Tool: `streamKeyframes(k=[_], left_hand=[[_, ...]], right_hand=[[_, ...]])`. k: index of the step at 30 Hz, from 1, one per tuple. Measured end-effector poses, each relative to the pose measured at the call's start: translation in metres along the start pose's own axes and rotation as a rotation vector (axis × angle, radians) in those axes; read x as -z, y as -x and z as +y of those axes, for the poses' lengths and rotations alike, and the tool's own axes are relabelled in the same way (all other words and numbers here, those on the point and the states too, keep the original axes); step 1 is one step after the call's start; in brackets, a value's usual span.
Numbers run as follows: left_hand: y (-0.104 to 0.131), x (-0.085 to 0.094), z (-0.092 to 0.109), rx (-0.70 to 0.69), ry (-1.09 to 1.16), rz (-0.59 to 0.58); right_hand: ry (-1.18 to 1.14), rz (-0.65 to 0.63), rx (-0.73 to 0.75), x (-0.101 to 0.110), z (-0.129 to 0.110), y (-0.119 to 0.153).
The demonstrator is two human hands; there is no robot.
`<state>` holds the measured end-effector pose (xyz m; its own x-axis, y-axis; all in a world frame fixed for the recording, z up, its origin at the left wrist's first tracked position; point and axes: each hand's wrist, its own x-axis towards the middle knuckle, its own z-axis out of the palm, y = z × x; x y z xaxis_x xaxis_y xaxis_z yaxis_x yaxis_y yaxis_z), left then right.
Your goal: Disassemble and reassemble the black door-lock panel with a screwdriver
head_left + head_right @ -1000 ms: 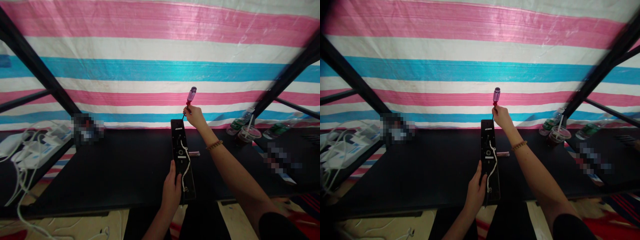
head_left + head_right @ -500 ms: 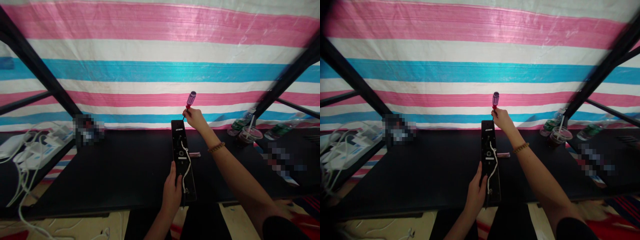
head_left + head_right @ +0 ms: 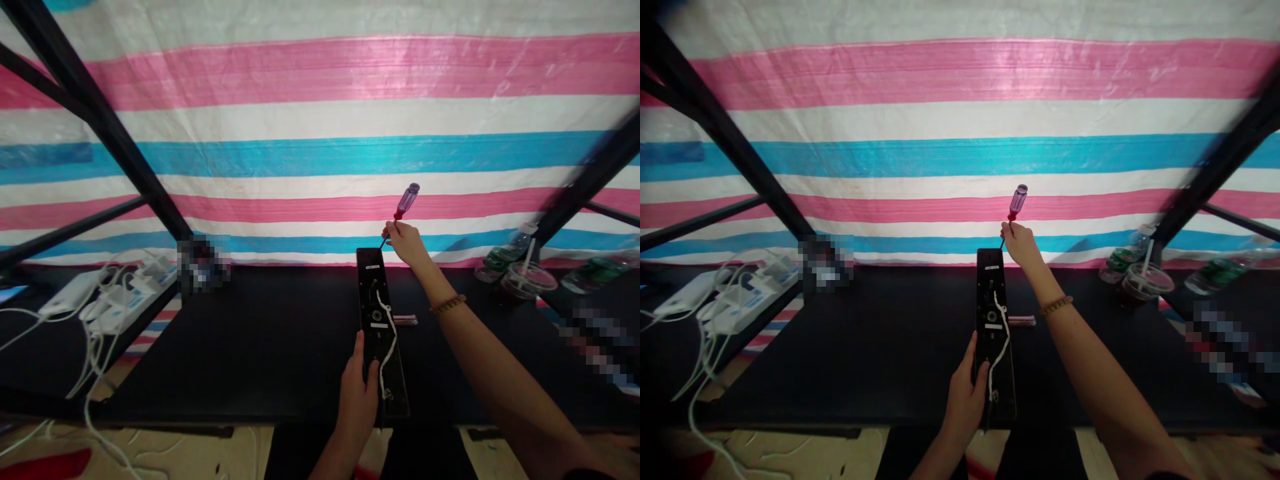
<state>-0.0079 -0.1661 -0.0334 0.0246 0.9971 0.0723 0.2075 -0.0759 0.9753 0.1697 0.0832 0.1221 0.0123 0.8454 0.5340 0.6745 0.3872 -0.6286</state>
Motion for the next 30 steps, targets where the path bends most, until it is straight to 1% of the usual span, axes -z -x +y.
streamKeyframes(k=[6,11,15,17,20,22,27,30], left_hand=[[-0.001,0.0,-0.002,0.02,-0.012,-0.018],[0.0,0.0,-0.003,0.013,-0.002,-0.014],[0.0,0.001,-0.002,0.013,0.022,-0.014],[0.0,0.001,-0.002,0.006,0.026,-0.009],[0.0,0.001,-0.002,-0.013,0.013,-0.013],[0.0,0.001,-0.004,-0.013,0.009,-0.016],[-0.001,0.003,-0.005,0.004,0.027,0.006],[-0.002,0.003,-0.004,0.012,0.026,-0.004]], right_hand=[[0.052,0.022,0.046,0.003,-0.002,-0.002],[0.044,0.104,0.097,-0.003,-0.005,0.015],[0.009,0.143,0.067,-0.007,-0.005,0.022],[0.012,0.134,0.062,-0.008,-0.006,0.02],[0.043,0.053,0.104,-0.006,-0.009,0.015],[0.077,0.028,0.11,-0.006,-0.012,0.014],[0.149,0.141,0.025,-0.007,-0.016,0.009],[0.162,0.169,0.028,-0.008,-0.018,0.004]])
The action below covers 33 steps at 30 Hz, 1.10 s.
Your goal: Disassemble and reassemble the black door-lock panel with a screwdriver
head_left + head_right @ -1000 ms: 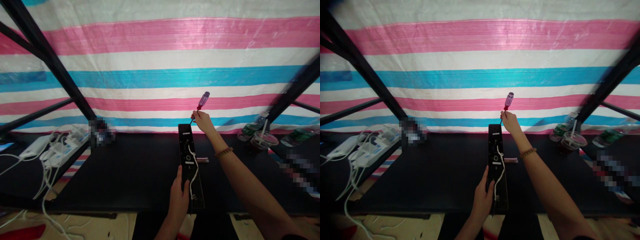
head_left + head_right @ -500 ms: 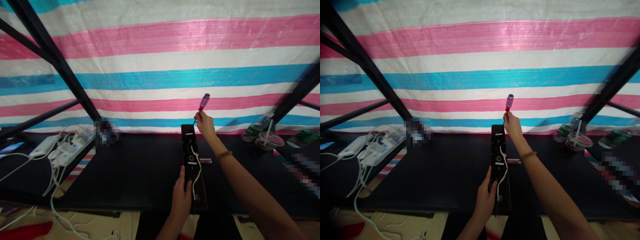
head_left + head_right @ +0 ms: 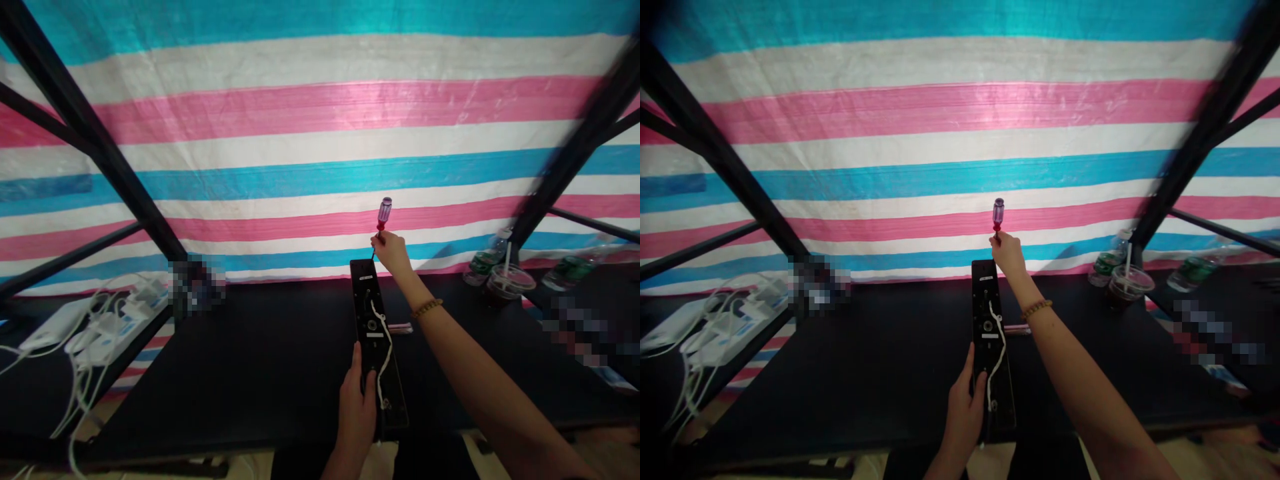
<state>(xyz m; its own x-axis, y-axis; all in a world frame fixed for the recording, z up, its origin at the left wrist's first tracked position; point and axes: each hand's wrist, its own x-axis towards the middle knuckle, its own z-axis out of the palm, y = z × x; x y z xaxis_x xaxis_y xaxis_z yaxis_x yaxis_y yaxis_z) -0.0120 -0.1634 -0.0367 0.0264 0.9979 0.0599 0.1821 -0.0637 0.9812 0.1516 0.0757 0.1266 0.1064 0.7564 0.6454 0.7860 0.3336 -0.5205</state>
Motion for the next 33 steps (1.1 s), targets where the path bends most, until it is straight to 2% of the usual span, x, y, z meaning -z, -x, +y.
streamKeyframes(k=[6,13,21,28,33], left_hand=[[-0.0006,-0.0005,0.0004,-0.013,-0.014,-0.018],[0.0004,-0.0003,0.0001,-0.019,0.011,-0.009],[0.0004,-0.0004,0.0005,-0.03,0.009,-0.01],[-0.0013,-0.0002,0.0007,-0.021,0.0,-0.005],[-0.0007,0.0,0.0006,-0.019,-0.012,-0.024]], right_hand=[[-0.013,0.016,-0.011,-0.002,0.0004,0.002],[-0.076,-0.053,0.024,-0.0024,0.0016,0.0015],[-0.12,0.005,0.001,-0.0012,0.0048,-0.0001],[-0.147,-0.014,-0.009,-0.0028,0.0062,-0.001],[-0.127,0.017,-0.029,-0.0013,0.0062,-0.0028]])
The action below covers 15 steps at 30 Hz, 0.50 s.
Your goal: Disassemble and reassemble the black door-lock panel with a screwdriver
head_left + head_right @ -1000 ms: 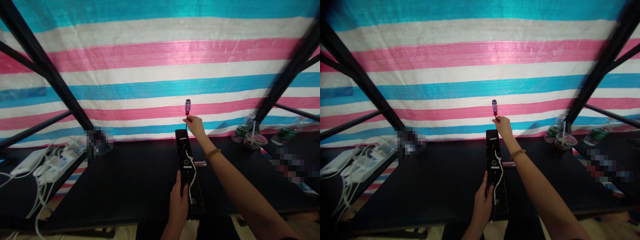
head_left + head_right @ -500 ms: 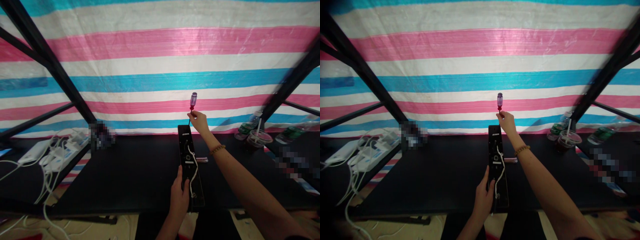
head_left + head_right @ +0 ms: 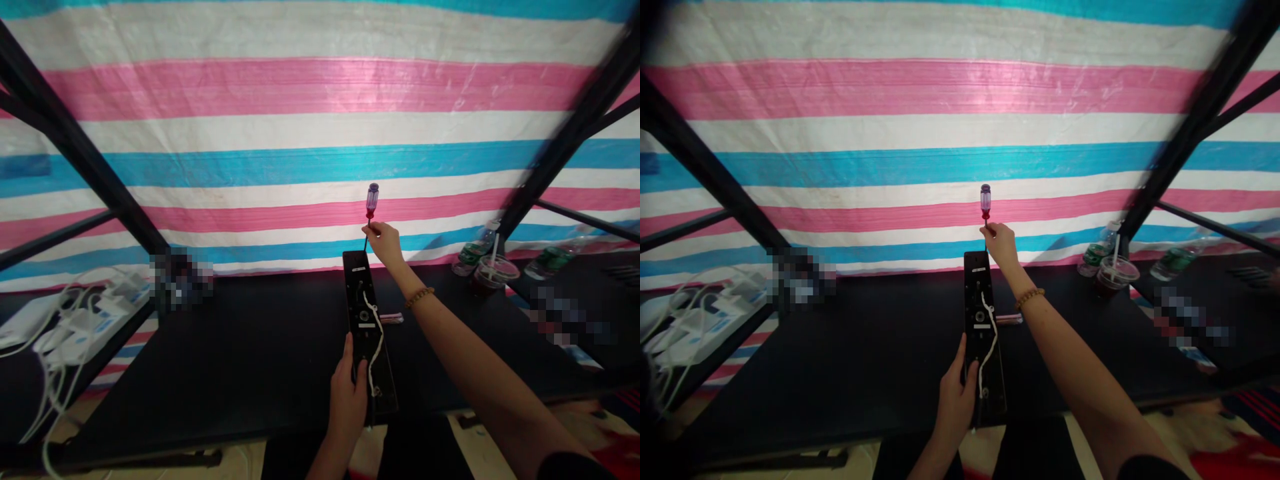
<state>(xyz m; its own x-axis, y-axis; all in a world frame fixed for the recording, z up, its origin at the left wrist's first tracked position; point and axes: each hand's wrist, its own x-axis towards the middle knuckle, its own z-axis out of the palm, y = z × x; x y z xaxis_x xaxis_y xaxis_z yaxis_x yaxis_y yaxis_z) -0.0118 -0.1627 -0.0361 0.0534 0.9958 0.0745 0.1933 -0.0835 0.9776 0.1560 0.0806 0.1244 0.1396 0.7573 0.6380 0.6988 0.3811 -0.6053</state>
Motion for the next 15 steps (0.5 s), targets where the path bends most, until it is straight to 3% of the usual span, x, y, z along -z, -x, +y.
streamKeyframes(k=[15], left_hand=[[-0.0007,0.0017,0.0034,0.014,-0.016,0.017]], right_hand=[[-0.078,-0.003,0.001,0.0012,0.0052,-0.0033]])
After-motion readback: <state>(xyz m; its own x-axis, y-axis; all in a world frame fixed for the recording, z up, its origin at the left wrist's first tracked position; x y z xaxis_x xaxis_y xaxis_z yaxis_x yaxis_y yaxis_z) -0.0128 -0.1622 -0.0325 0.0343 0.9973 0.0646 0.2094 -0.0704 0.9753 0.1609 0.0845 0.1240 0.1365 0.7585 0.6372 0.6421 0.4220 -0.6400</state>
